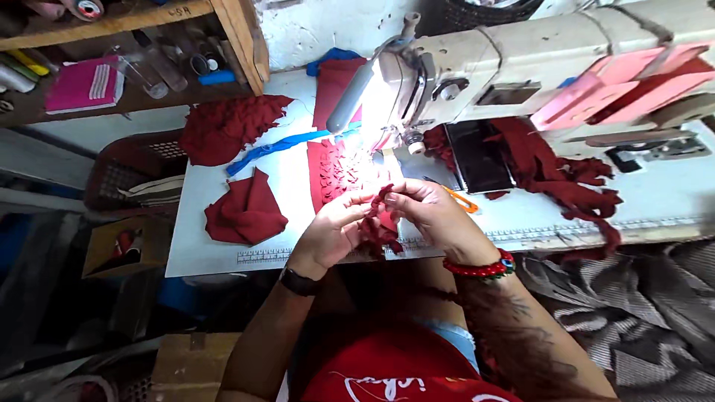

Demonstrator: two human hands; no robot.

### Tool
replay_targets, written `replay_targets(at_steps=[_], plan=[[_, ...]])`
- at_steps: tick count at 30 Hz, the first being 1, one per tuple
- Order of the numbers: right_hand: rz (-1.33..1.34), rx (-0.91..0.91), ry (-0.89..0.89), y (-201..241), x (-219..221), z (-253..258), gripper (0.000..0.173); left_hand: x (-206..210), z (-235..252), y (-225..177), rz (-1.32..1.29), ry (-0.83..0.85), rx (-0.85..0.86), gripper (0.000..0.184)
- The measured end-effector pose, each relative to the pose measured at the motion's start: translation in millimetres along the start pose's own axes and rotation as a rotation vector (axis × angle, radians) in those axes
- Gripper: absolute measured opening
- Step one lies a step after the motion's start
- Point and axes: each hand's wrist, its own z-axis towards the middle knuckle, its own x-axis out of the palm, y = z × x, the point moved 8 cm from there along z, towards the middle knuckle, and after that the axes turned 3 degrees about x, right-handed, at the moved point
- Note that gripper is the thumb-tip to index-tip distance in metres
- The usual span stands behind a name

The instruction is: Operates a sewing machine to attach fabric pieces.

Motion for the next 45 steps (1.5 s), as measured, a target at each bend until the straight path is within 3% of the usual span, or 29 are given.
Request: replay_targets(at_steps=[2,4,7,12,16,18,22,27,30,35,37,41,45], plan=[[0.053,-0.015,0.022,-2,-1,-1,0.012,13,1,19,-0.319,0.101,-0.183,0.031],[0.091,-0.046,0.051,-5,-4,-5,0.014,27,0,30,-0.438,0.178,-0.266,0.038],[0.111,-0.086,0.103,-9,-7,-11,0.011,27,4,34,-0.212,0.186,-0.137,0.029],[0.149,0.036,-0.025,-21,-12,-15,0.017,7,4,11,0.304,-0.124,0.216,0.007],[0.118,0.105,-0.081,-22,-10,-17,0.034,4,0,-7,0.679,-0.313,0.467,0.008],[0.069,0.072,-0.086,-20,-10,-17,0.026,7,-1,-9,0.781,-0.347,0.541,0.009],[-0.011,0.044,-0.154,-16,-15,-13,0.007,10,-2,-8,0.816,-0.344,0.594,0.007],[0.103,0.046,-0.139,-17,-14,-10,0.013,7,-4,-7,0.748,-0.362,0.591,0.007],[0.126,0.034,-0.138,-16,-13,-11,0.012,5,-1,-1,0.596,-0.347,0.459,0.009],[-0.141,-0.053,-0.109,-3,-18,-16,0.01,17,-4,0,0.702,-0.279,0.54,0.009],[-0.149,-0.137,-0.063,12,-28,-24,0.011,25,-4,-11,0.869,-0.148,0.601,0.016],[0.076,-0.248,0.133,53,-49,-43,0.018,12,33,-56,1.405,0.02,0.708,0.025],[0.366,-0.34,0.496,94,-30,-69,0.017,-20,58,-46,1.872,0.11,0.562,0.035]])
